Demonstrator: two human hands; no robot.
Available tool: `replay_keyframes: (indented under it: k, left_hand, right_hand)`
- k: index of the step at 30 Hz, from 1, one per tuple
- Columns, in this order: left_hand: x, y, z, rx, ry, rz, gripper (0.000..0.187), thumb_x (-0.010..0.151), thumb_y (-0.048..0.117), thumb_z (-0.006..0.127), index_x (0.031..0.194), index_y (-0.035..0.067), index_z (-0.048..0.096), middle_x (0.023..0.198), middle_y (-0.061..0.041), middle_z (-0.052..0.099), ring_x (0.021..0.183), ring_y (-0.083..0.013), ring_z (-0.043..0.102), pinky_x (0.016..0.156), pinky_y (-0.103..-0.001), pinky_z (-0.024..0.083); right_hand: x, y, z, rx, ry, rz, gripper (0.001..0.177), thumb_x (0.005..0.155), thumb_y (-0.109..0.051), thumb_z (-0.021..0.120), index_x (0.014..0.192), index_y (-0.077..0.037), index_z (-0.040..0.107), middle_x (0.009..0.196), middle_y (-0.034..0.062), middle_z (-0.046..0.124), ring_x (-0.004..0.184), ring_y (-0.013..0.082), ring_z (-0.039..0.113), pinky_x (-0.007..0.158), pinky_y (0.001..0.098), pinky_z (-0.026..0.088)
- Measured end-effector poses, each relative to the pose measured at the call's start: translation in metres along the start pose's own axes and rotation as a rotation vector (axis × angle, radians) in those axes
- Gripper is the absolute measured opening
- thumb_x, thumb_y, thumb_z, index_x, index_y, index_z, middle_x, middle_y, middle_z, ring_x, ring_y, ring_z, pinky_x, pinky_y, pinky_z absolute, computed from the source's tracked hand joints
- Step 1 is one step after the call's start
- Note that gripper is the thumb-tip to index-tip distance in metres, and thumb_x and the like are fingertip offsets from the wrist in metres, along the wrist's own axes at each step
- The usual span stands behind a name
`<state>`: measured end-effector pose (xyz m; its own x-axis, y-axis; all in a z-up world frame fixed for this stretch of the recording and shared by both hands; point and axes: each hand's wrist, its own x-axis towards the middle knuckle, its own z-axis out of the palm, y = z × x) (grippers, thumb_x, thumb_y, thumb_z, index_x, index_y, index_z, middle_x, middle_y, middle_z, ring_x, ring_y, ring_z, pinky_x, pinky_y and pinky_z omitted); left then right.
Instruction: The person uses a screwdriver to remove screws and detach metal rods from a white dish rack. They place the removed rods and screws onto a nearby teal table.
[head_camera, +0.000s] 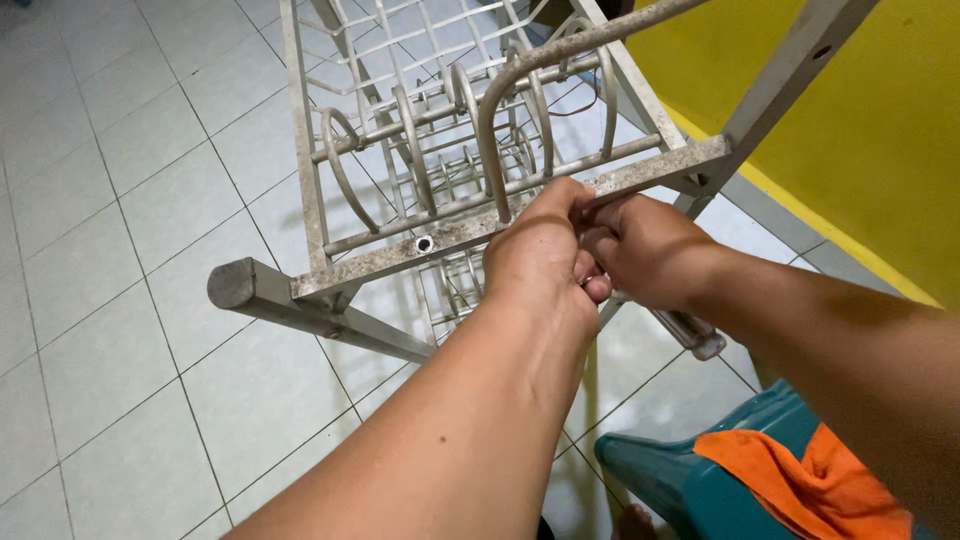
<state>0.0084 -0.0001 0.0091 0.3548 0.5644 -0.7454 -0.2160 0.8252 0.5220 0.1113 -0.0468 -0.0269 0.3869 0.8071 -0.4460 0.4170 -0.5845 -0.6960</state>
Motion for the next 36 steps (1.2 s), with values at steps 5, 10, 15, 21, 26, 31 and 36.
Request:
replay_keyframes:
  k: [5,10,15,21,26,31,36]
  left_hand:
    - [0.002,0.000,-0.008,0.002,-0.094,0.012,0.013,0.088,0.019,0.071,0.083,0.008,0.067,0.063,-0.001,0.054,0.042,-0.0093,0.031,0.040,-0.029,0.028]
    - [0.005,-0.001,-0.012,-0.029,-0.129,0.015,0.012,0.089,0.018,0.071,0.082,0.009,0.066,0.062,0.000,0.052,0.042,-0.0099,0.029,0.042,-0.030,0.030]
    - [0.003,-0.003,-0.020,-0.020,-0.182,0.011,0.016,0.093,0.025,0.068,0.085,0.012,0.061,0.057,0.003,0.042,0.044,-0.0096,0.029,0.045,-0.030,0.031]
    - [0.001,-0.005,-0.027,-0.065,-0.251,0.026,0.025,0.099,0.036,0.056,0.085,0.015,0.051,0.053,0.004,0.028,0.043,-0.0114,0.025,0.046,-0.032,0.031]
    - [0.004,-0.005,-0.029,-0.057,-0.258,0.041,0.029,0.101,0.036,0.059,0.083,0.015,0.049,0.055,0.005,0.028,0.046,-0.0110,0.026,0.047,-0.032,0.033]
    - [0.004,-0.005,-0.031,-0.051,-0.273,0.034,0.028,0.101,0.036,0.059,0.085,0.013,0.053,0.056,0.005,0.029,0.047,-0.0103,0.027,0.048,-0.031,0.033]
    - [0.004,-0.004,-0.033,-0.046,-0.293,0.039,0.029,0.101,0.036,0.059,0.084,0.013,0.054,0.055,0.005,0.027,0.047,-0.0104,0.027,0.049,-0.031,0.034]
  right_hand:
    - [0.002,0.004,0.002,0.022,0.033,-0.055,0.027,0.099,-0.006,0.047,0.110,0.000,0.071,0.085,0.0062,0.077,0.073,0.0132,0.069,0.074,0.0316,0.057]
    - [0.004,0.002,-0.001,-0.020,-0.014,-0.058,0.026,0.100,-0.009,0.050,0.107,0.002,0.073,0.086,0.0067,0.077,0.072,0.0144,0.069,0.075,0.0336,0.057]
    - [-0.001,0.003,0.006,0.071,0.000,-0.003,0.028,0.102,-0.010,0.047,0.114,-0.002,0.072,0.090,0.0085,0.079,0.073,0.0179,0.069,0.075,0.0341,0.058]
    - [-0.005,-0.003,0.004,-0.038,0.039,-0.043,0.028,0.103,-0.019,0.053,0.124,-0.012,0.070,0.094,0.0050,0.077,0.078,0.0123,0.069,0.077,0.0308,0.056]
    - [-0.006,-0.003,0.011,0.098,0.061,-0.002,0.028,0.103,-0.020,0.052,0.122,-0.010,0.071,0.094,0.0051,0.078,0.075,0.0164,0.068,0.074,0.0340,0.057]
    - [0.000,-0.003,0.005,0.062,0.030,0.011,0.029,0.104,-0.025,0.053,0.122,-0.012,0.071,0.096,0.0075,0.079,0.080,0.0175,0.069,0.079,0.0369,0.056]
    - [0.000,0.000,0.011,-0.071,0.148,-0.047,0.030,0.102,-0.022,0.053,0.122,-0.011,0.071,0.104,0.0075,0.079,0.091,0.0198,0.074,0.086,0.0357,0.055]
